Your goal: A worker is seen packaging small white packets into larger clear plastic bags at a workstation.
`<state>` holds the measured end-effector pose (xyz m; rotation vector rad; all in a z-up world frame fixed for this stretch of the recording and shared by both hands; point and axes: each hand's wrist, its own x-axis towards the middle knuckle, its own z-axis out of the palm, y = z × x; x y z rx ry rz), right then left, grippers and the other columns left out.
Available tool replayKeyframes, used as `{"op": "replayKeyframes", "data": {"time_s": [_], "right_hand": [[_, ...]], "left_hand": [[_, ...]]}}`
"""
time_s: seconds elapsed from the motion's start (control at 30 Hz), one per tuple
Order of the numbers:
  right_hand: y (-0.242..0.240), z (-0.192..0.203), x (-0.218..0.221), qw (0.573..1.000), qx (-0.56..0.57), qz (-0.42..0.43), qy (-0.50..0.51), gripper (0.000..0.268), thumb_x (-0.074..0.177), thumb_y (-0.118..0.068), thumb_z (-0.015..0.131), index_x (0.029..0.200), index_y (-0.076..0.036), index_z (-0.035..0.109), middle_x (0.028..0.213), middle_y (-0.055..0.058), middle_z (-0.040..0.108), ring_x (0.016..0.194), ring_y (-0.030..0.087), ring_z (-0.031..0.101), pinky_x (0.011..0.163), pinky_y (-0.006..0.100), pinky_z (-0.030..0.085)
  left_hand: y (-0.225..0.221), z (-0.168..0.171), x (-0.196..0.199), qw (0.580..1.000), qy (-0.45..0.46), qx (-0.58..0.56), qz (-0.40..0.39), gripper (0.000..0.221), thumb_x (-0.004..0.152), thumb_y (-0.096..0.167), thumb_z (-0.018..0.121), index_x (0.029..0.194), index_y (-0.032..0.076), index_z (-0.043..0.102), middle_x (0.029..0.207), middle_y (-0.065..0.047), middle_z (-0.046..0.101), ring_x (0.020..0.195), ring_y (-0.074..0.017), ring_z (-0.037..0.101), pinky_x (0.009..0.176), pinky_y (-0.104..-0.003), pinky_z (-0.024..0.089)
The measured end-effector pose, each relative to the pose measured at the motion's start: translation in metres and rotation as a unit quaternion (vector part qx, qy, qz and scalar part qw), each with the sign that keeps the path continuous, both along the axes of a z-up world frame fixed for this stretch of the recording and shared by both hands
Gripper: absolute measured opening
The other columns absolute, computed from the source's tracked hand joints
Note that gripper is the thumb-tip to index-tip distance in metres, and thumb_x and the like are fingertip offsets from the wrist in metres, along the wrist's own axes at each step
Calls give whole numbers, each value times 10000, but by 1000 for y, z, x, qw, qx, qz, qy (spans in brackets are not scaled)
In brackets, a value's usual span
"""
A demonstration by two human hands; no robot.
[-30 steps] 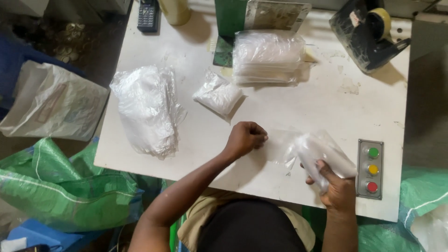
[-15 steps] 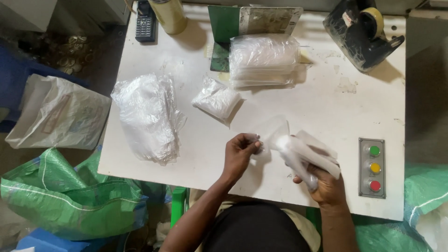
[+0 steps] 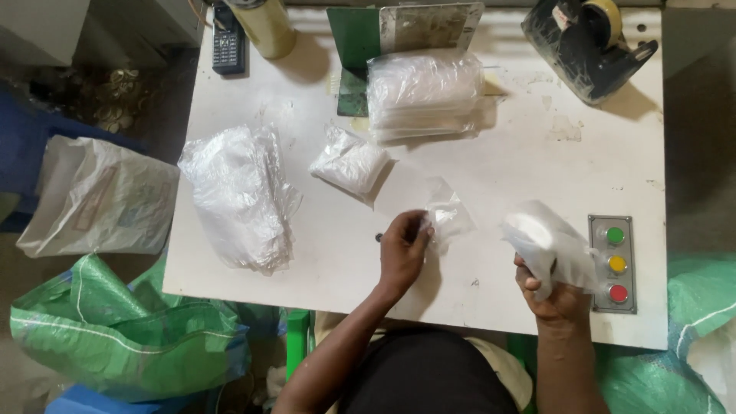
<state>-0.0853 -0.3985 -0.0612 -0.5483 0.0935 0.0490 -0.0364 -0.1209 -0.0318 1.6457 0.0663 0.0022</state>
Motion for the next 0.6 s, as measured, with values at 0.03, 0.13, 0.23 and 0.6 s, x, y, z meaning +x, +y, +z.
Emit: {"op": "replayKeyframes", "data": {"time_s": [0.03,0.13,0.23,0.6], "right_hand": [[14,14,1,1000,0,-3,-2,350,965,-259,653,1253,-66,701,1230,202,739,969,553,693,555,319,672],[56,59,2,995,-91,18,27,366,855,-152,731,1212,-167,647,1298,159,705,900,476,745,498,276,630],[86,73,3,990,-123,70,-19,334,835,-102,761,1166,-123,720,1534,283,494,988,497,742,518,331,673],[1,-76,-6,998,5,-2,68,455,784,33,715,1225,-71,667,1127,215,749,920,511,736,683,461,697]], "left_hand": [[-1,6,2,1000,-2,0,-3,280,936,0,717,1211,25,671,1015,-186,728,1020,-353,736,882,-431,609],[-3,18,2,978,111,-174,-1,457,909,-60,710,1345,-33,575,904,-92,688,856,-166,685,782,-303,592],[-7,25,4,970,142,-197,-10,571,798,-192,654,1338,-13,593,925,-61,686,845,-115,639,773,-264,588],[12,29,1,963,192,-177,66,440,863,-28,788,1263,-32,605,904,-120,706,780,-175,715,655,-281,614]]}}
